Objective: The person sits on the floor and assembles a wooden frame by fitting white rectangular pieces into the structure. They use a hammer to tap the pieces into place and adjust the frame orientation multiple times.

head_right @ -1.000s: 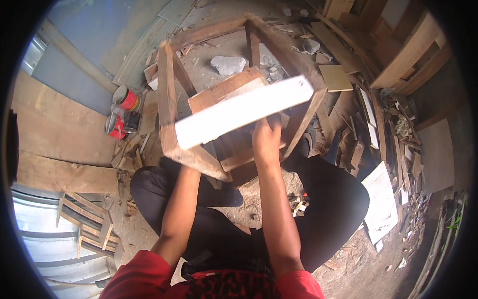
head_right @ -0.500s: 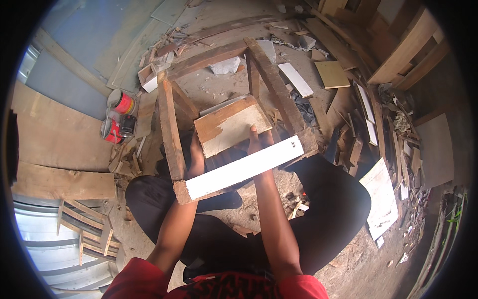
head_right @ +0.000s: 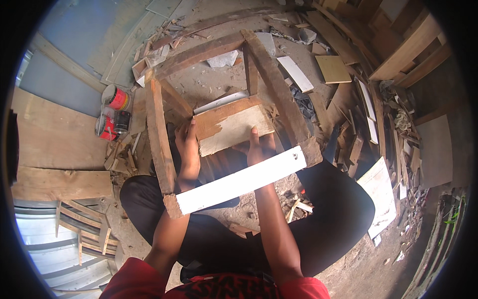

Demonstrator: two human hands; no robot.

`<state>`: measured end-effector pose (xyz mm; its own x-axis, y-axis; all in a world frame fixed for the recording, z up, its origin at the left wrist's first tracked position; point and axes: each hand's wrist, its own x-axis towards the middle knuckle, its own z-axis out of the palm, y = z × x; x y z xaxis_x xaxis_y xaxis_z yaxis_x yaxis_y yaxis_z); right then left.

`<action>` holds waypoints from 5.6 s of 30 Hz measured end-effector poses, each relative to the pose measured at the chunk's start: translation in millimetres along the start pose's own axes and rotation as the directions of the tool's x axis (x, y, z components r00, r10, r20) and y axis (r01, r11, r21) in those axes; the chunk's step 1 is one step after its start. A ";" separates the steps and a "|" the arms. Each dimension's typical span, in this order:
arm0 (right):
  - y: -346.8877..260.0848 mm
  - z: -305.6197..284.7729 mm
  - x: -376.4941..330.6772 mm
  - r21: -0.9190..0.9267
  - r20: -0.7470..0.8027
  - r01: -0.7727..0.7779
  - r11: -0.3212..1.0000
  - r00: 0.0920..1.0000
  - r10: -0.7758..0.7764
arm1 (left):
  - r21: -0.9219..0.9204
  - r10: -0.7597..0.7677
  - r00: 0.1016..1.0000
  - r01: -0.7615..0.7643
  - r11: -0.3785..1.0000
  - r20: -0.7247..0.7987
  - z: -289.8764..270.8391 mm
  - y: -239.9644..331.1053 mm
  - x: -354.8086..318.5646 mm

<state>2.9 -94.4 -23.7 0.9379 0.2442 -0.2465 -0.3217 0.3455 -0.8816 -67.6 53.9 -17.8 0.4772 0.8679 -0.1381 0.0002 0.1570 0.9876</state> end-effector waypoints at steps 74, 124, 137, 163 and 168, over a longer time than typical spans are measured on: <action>-9.3 -16.8 12.7 -0.836 0.137 0.419 0.355 0.786 -0.603 | 0.099 0.272 0.962 -0.272 0.957 0.017 -10.4 -33.4 -0.6; -13.8 -7.2 4.1 -0.948 0.234 0.307 0.083 0.851 -0.471 | 0.401 0.599 0.530 -0.847 0.348 0.601 42.4 8.1 26.9; -14.0 -2.3 32.6 -0.920 0.223 0.354 0.167 0.824 -0.521 | 0.694 0.305 0.719 -0.690 0.205 0.625 72.3 -11.5 60.9; -31.3 18.0 96.9 -0.913 0.264 0.379 0.150 0.831 -0.490 | 0.723 0.298 0.757 -0.649 0.238 0.581 75.2 -9.8 61.8; -29.2 23.3 97.5 -0.927 0.206 0.332 0.177 0.842 -0.499 | 0.739 0.253 0.781 -0.624 0.255 0.571 76.3 -7.5 61.1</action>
<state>100.6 -59.6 -12.7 0.9232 0.2199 0.3152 0.3747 -0.6977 -0.6107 28.6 69.9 -27.9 0.8747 0.4480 0.1852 0.3518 -0.8495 0.3932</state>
